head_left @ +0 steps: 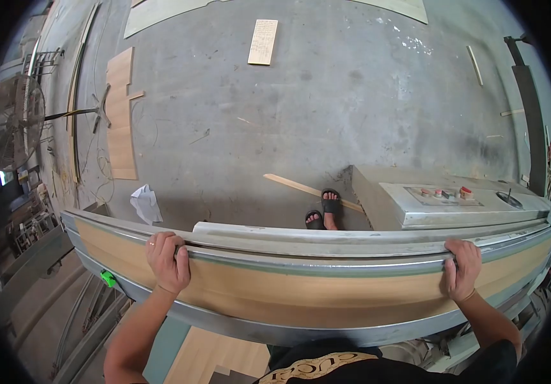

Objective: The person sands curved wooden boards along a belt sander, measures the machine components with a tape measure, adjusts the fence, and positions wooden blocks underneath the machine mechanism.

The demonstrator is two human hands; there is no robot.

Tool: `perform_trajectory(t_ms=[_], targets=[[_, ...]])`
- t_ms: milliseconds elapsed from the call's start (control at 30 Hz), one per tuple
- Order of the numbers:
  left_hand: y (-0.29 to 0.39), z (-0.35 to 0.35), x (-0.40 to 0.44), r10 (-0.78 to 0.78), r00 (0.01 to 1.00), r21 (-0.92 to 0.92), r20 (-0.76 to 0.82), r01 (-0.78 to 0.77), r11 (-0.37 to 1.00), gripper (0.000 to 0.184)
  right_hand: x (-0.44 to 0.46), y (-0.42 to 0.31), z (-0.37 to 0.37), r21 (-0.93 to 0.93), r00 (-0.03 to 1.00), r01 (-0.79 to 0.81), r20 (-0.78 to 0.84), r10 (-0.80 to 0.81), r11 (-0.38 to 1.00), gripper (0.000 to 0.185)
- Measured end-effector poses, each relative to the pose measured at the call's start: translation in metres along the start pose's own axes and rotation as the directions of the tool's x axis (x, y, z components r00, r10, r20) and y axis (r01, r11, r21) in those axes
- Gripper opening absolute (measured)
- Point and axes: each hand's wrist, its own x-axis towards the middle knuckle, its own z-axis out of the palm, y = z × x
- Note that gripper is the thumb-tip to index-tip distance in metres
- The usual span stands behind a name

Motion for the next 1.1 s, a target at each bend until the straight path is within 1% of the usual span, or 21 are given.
perform_trajectory(t_ms=[233, 400, 767, 1100], targets=[[0.0010, 0.0015, 0.0020, 0.032, 0.999, 0.006, 0.009, -0.032, 0.999, 0.017, -0.0012, 0.0037, 0.0020, 0.015, 1.000, -0.016, 0.002, 0.016, 1.000, 0.032], [0.0005, 0.0015, 0.0012, 0.025, 1.000, 0.010, 0.014, -0.025, 1.000, 0.018, -0.0014, 0.0025, 0.0019, 0.021, 1.000, -0.018, -0.011, 0.018, 1.000, 0.032], [0.0031, -0.0014, 0.0012, 0.040, 0.999, 0.017, -0.008, -0.040, 0.999, 0.015, -0.0001, -0.0033, -0.0010, -0.009, 1.000, 0.002, -0.030, -0.003, 1.000, 0.027], [0.0046, -0.0014, 0.0022, 0.041, 0.999, 0.018, 0.005, -0.041, 0.999, 0.015, 0.0001, -0.0050, 0.0000, -0.004, 0.999, 0.001, -0.042, -0.001, 1.000, 0.026]])
